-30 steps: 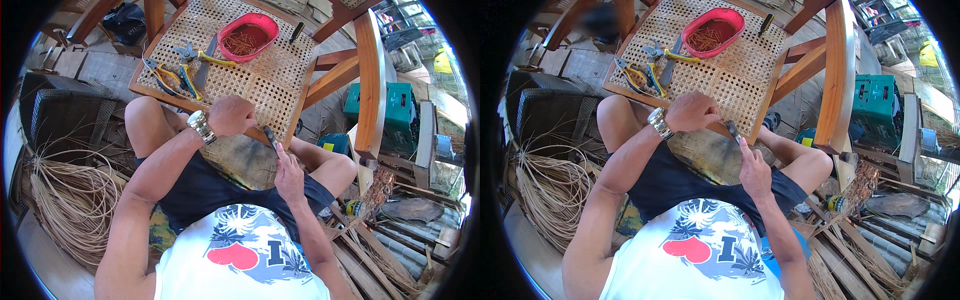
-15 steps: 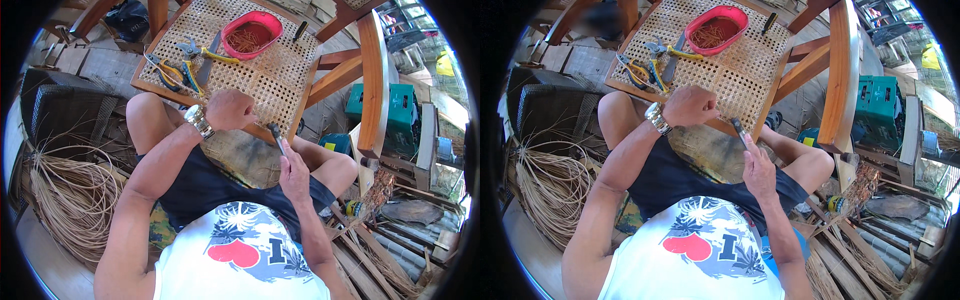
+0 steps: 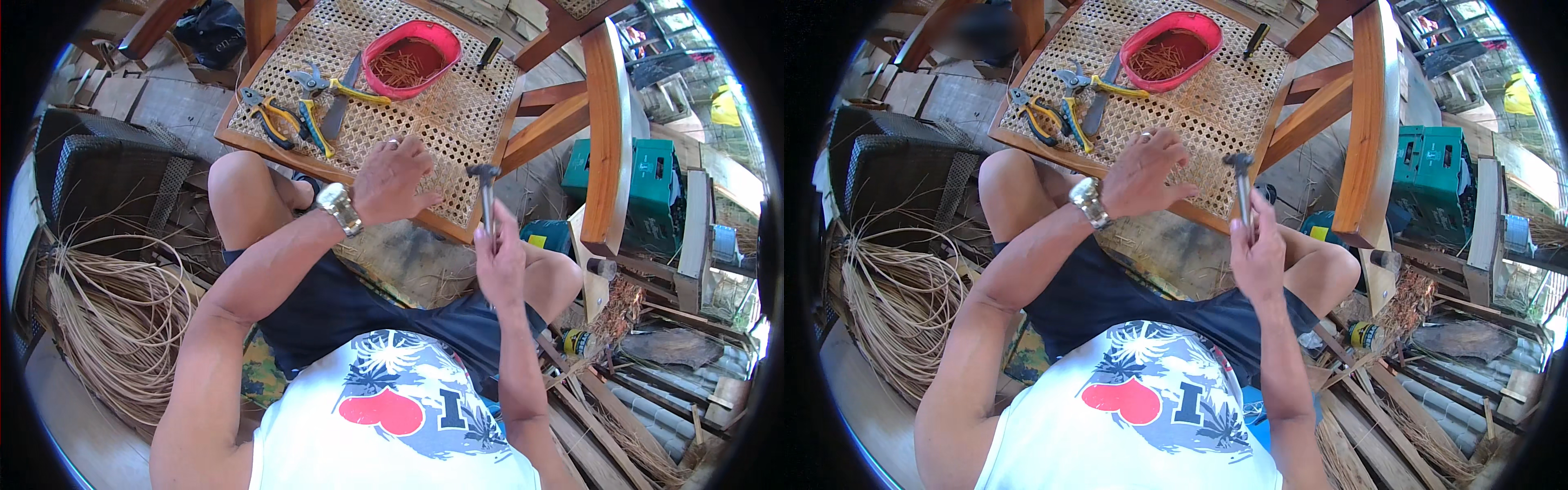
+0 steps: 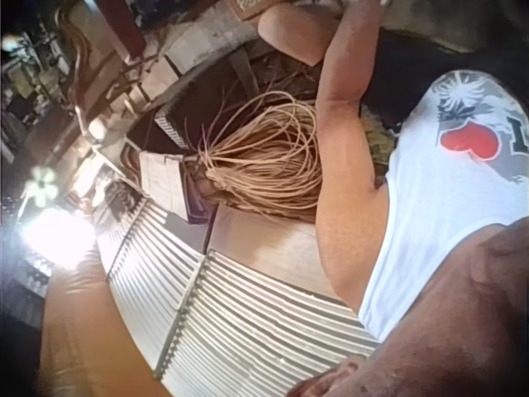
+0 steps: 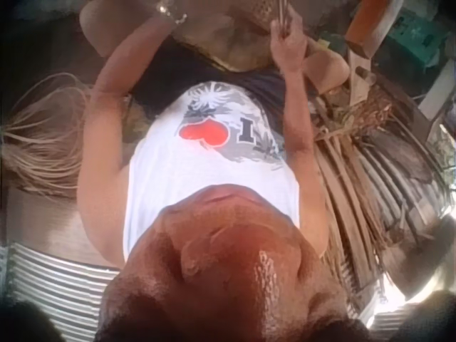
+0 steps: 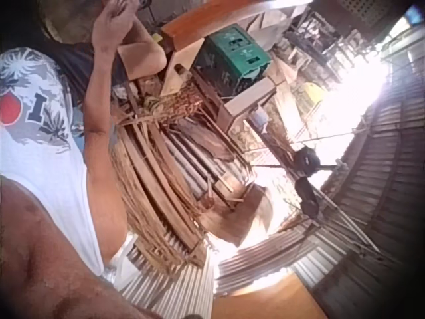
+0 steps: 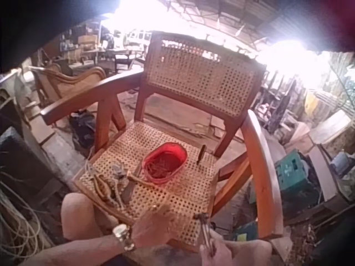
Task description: The person is using small nails and a hammer to secure wicker/rattan caning to a chair frame.
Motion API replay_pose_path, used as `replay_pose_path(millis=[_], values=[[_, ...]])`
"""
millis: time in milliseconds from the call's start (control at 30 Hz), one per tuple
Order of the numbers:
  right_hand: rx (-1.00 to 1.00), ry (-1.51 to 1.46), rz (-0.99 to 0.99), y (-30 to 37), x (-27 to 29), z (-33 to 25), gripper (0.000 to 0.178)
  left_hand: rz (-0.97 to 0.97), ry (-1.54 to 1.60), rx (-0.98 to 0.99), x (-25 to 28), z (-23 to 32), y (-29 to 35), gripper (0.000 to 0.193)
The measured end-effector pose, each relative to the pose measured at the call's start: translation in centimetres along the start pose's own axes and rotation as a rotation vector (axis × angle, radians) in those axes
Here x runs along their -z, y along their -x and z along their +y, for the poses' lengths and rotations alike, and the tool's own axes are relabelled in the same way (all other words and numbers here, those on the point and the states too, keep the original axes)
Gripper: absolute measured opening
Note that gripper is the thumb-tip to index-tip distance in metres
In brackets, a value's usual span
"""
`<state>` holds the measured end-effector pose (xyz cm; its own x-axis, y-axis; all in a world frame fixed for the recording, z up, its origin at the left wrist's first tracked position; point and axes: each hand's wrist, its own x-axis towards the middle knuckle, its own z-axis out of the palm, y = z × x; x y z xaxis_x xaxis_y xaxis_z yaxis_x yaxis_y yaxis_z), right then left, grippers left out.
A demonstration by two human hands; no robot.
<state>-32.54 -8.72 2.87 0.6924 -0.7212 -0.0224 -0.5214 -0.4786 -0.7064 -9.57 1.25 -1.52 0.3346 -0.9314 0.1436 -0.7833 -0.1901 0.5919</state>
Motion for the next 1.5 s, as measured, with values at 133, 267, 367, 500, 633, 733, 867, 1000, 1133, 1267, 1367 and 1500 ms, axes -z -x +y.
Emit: replay_pose_path(millis=[133,267,367,500,633,733,867,1000,1133,1267,1367,1500], values=[[-0.090,0.099,0.006,-6.8,-0.4,-1.2,0.049,0.155,-0.146,-0.054,-1.8,0.7,-0.4,0.067],[0.112,0.207,0.086,-13.3,-2.6,2.1,0.049,0.042,-0.095,-0.003,-1.8,0.8,-1.1,0.080],[0.319,0.400,0.131,-15.7,-3.0,2.1,0.048,0.017,-0.130,-0.037,-1.2,1.4,-1.0,0.075],[0.228,0.590,0.171,-17.9,-3.3,-1.5,0.050,0.081,-0.063,-0.069,-1.9,-0.4,-0.5,0.053],[0.364,0.230,0.261,-21.3,-3.3,-6.2,0.041,0.123,0.173,0.085,0.7,-1.8,-2.0,0.034],[0.534,0.393,0.134,-24.3,-4.9,-8.9,0.019,0.341,0.169,0.103,2.3,-3.3,-2.6,0.024],[0.249,0.901,-0.168,-27.4,-6.8,-11.2,0.023,0.527,0.270,0.199,5.7,-4.8,-2.9,0.020],[0.185,1.063,-0.271,-28.0,-8.1,-12.7,0.032,0.616,0.277,0.312,7.4,-7.5,-2.7,0.020],[0.227,1.089,-0.239,-29.0,-9.5,-10.4,0.030,0.657,0.331,0.338,8.5,-8.5,-2.6,0.019],[0.396,1.008,-0.209,-30.9,-10.3,-7.0,0.022,0.655,0.379,0.346,8.7,-8.5,-2.9,0.018],[0.449,0.878,-0.248,-30.4,-10.4,-8.0,0.015,0.667,0.310,0.327,8.5,-9.0,-2.7,0.022],[0.458,0.556,-0.185,-29.1,-9.0,-9.7,0.011,0.671,0.291,0.324,8.6,-9.1,-2.6,0.023]])
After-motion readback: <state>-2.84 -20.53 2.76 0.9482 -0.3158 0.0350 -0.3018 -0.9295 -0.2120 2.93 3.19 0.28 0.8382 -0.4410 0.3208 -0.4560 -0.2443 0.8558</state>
